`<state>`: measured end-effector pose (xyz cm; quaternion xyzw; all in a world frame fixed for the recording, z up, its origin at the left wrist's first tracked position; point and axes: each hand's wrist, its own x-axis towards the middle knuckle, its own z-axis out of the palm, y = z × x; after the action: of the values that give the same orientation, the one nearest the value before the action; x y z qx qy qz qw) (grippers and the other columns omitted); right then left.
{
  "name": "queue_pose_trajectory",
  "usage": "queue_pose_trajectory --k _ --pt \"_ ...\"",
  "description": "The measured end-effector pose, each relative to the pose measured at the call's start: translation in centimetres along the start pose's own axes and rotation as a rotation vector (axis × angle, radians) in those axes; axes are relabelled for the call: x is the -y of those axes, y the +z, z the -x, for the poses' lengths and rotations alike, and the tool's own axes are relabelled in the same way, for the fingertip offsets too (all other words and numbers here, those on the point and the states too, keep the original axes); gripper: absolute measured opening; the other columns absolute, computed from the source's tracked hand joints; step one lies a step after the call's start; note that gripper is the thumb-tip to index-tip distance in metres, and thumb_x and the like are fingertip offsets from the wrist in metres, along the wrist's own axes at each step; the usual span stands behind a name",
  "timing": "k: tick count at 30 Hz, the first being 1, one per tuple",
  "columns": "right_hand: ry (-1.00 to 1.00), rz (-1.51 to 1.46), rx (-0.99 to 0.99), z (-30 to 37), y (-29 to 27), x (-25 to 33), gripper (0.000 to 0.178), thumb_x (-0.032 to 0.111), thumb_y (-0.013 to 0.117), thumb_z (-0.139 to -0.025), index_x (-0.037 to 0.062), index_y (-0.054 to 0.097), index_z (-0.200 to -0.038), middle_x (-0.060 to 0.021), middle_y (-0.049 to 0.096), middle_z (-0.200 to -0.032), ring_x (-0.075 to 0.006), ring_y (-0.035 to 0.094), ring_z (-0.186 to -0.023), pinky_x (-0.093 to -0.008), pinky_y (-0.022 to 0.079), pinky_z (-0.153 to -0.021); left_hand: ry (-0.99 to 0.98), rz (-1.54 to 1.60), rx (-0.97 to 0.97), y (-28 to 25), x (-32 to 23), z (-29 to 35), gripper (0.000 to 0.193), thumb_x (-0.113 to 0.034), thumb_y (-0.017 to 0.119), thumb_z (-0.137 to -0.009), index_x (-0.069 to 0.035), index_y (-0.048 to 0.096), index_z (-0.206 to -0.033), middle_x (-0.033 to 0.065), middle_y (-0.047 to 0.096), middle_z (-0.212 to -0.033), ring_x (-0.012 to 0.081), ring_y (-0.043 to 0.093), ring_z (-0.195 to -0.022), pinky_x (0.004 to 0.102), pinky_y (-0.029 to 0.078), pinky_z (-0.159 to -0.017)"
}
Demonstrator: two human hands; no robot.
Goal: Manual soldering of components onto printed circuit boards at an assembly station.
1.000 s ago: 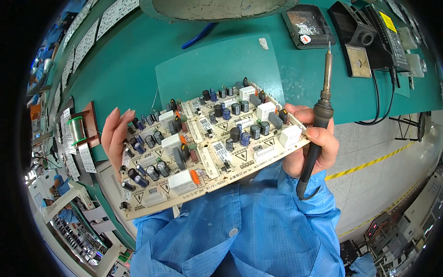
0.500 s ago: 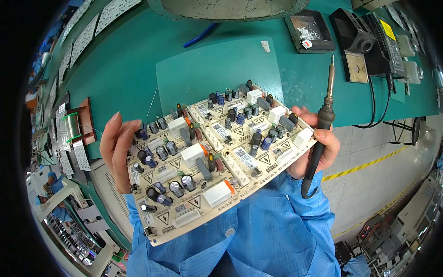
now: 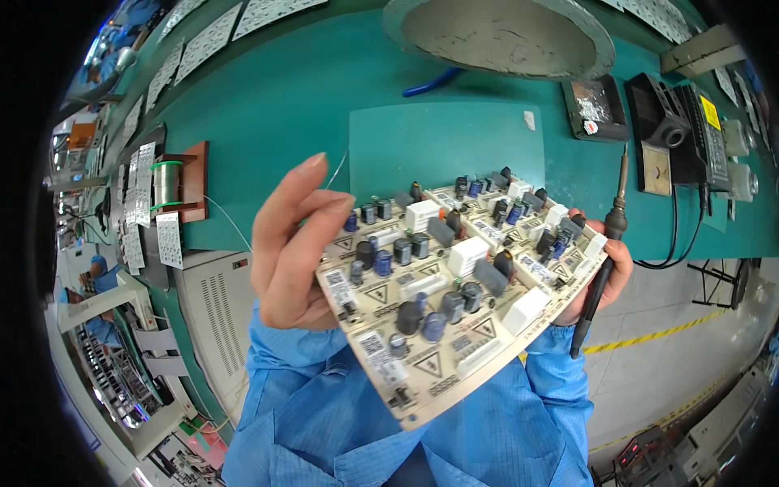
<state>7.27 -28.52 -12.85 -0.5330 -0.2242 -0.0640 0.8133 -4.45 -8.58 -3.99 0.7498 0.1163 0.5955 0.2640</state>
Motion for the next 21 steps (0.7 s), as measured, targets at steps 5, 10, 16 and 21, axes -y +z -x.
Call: queue_pose_trajectory --k 5,10,16,21 --pt "0.000 0.039 0.003 -0.3 0.4 0.0 0.025 0.009 0.055 -0.090 0.0103 0.046 -0.112 -0.0180 0.058 -0.097 -0.0281 0.059 -0.090 -0.0500 0.048 -0.088 0.034 0.013 0.030 -0.3 0.3 -0.6 0.035 -0.012 0.080 -0.055 0.009 0.063 -0.077 0.0281 0.064 -0.090 0.0214 0.062 -0.057 0.0262 0.052 -0.051" --pt "-0.003 0.109 -0.030 -0.3 0.1 -0.2 0.022 0.008 0.053 -0.091 0.0081 0.046 -0.112 -0.0183 0.057 -0.101 -0.0266 0.060 -0.089 -0.0490 0.050 -0.088 0.076 0.034 0.006 0.0 0.7 -0.7 0.037 -0.012 0.081 -0.052 0.009 0.064 -0.075 0.0279 0.064 -0.090 0.0220 0.063 -0.058 0.0276 0.053 -0.051" --pt "0.054 0.070 -0.041 -0.6 0.0 -0.1 0.020 0.009 0.052 -0.092 0.0064 0.047 -0.111 -0.0188 0.057 -0.102 -0.0275 0.059 -0.093 -0.0500 0.049 -0.089 0.062 0.055 0.106 -0.4 0.4 -1.0 0.039 -0.008 0.083 -0.052 0.009 0.063 -0.080 0.0281 0.062 -0.098 0.0240 0.065 -0.062 0.0290 0.054 -0.054" --pt "0.040 0.020 -0.039 -0.7 0.3 -0.2 0.020 0.011 0.054 -0.092 0.0036 0.048 -0.110 -0.0197 0.058 -0.102 -0.0278 0.060 -0.094 -0.0502 0.048 -0.089 0.055 0.056 0.170 -0.9 0.5 -0.8 0.041 -0.007 0.084 -0.054 0.009 0.062 -0.084 0.0288 0.060 -0.103 0.0256 0.066 -0.066 0.0299 0.055 -0.057"
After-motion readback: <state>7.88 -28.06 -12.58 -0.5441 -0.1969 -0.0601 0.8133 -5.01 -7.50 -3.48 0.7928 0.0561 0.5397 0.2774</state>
